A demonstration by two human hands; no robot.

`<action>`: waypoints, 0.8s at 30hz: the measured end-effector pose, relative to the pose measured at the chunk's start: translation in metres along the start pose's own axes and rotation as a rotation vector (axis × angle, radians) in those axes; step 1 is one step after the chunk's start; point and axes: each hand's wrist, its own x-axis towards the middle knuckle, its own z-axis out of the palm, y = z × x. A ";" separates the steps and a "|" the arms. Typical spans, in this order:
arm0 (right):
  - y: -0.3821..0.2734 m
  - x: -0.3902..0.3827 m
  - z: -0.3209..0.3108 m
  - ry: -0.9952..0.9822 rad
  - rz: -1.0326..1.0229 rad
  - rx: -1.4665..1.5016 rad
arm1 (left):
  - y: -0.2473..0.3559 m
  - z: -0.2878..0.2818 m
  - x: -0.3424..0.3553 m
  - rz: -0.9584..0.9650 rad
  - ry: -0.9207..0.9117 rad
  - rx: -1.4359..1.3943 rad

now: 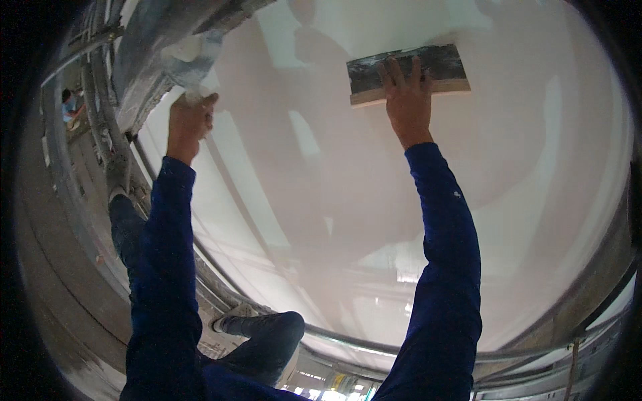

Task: The person applies plaster to a ceiling using a trowel and hawk while standing on scaffolding. They repeatedly scoop plaster from the hawk and spread it across the ceiling surface, smoothing the material with the trowel.

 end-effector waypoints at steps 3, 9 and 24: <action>-0.002 -0.063 0.000 -0.075 0.006 0.045 | -0.013 -0.007 0.001 0.019 -0.047 -0.016; -0.004 -0.216 -0.023 -0.220 0.082 0.138 | -0.040 -0.010 -0.003 -0.047 -0.113 0.152; -0.023 -0.314 -0.110 -0.530 0.405 0.378 | -0.056 -0.065 0.150 0.667 -0.537 1.117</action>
